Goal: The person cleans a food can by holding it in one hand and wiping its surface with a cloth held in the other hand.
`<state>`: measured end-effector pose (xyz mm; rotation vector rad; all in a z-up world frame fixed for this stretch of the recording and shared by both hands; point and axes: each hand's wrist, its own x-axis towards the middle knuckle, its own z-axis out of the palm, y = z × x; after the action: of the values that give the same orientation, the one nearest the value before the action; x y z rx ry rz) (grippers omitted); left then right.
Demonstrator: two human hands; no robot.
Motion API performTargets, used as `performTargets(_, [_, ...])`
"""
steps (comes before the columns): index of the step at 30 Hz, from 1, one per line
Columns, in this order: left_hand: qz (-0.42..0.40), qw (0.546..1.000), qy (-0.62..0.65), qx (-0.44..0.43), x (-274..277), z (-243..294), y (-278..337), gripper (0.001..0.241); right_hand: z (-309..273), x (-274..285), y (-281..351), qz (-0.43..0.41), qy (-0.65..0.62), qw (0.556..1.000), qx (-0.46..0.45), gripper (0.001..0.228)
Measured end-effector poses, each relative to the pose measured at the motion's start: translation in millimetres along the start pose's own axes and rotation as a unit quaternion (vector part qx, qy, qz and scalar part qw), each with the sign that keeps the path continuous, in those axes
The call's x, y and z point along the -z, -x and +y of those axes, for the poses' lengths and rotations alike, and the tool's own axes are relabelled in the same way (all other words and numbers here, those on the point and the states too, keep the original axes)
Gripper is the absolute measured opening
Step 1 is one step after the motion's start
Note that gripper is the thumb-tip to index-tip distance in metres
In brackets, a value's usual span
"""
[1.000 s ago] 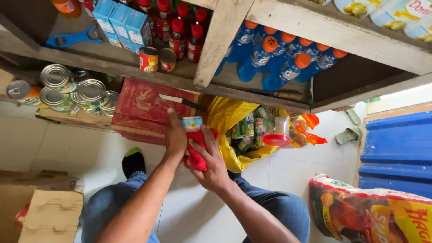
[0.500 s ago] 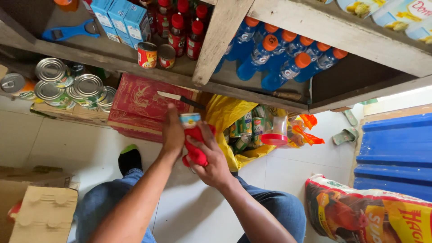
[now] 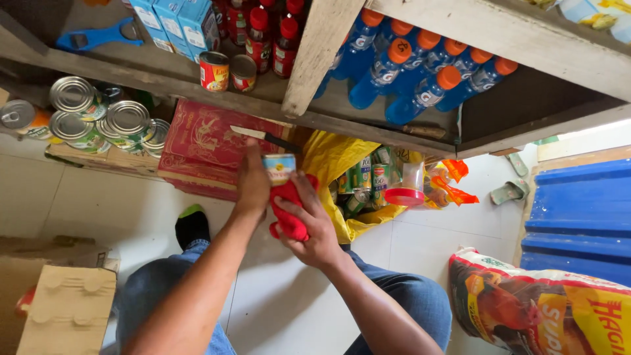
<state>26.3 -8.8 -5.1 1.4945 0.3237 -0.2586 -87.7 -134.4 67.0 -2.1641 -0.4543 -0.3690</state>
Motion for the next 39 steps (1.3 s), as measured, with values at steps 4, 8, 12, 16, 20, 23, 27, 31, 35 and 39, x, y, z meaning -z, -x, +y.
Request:
performTargets(4, [-0.002, 0.996, 0.09, 0.021, 3.9, 13.6, 8.2, 0.078, 9.4, -1.4, 3.7, -0.003, -0.029, 0.999, -0.023, 0.054])
performTargets(8, [-0.057, 0.996, -0.059, 0.022, -8.5, 17.7, 28.9, 0.08, 32.2, -2.7, 6.0, 0.074, -0.11, 0.985, -0.114, 0.05])
performTargets(12, [-0.078, 0.997, -0.01, 0.02, -18.2, 25.2, 37.0, 0.071, 34.6, -3.7, 2.6, 0.125, -0.234, 0.931, -0.251, 0.051])
performTargets(16, [-0.056, 0.998, 0.019, 0.016, -17.6, 22.8, 28.8, 0.069, 28.4, -10.2, 5.0, 0.127, -0.297, 0.89, -0.321, 0.054])
performTargets(20, [-0.006, 0.997, 0.079, 0.022, -7.6, 23.6, 20.2, 0.068, 10.2, -5.1, 4.6, 0.057, -0.152, 0.971, -0.174, 0.049])
performTargets(23, [-0.02, 0.998, 0.047, 0.022, -2.3, 28.7, 22.5, 0.068, 11.1, -0.2, 2.6, 0.034, -0.129, 0.981, -0.138, 0.045])
performTargets(27, [-0.153, 0.984, 0.089, 0.004, -10.3, 23.7, 30.9, 0.065, 28.0, 12.0, 0.9, 0.069, -0.174, 0.97, -0.154, 0.039])
performTargets(31, [-0.108, 0.991, 0.049, 0.057, -15.4, 23.2, 27.7, 0.066, 35.1, 6.0, 6.5, 0.085, -0.188, 0.964, -0.171, 0.039])
performTargets(35, [-0.053, 0.993, 0.063, 0.079, -9.9, 18.6, 14.7, 0.073, 16.4, 8.5, 0.0, 0.052, -0.161, 0.973, -0.157, 0.042])
performTargets(39, [-0.092, 0.971, 0.213, 0.064, -2.6, 7.4, 8.5, 0.084, 23.0, 8.9, 3.5, 0.015, -0.178, 0.976, -0.125, 0.036])
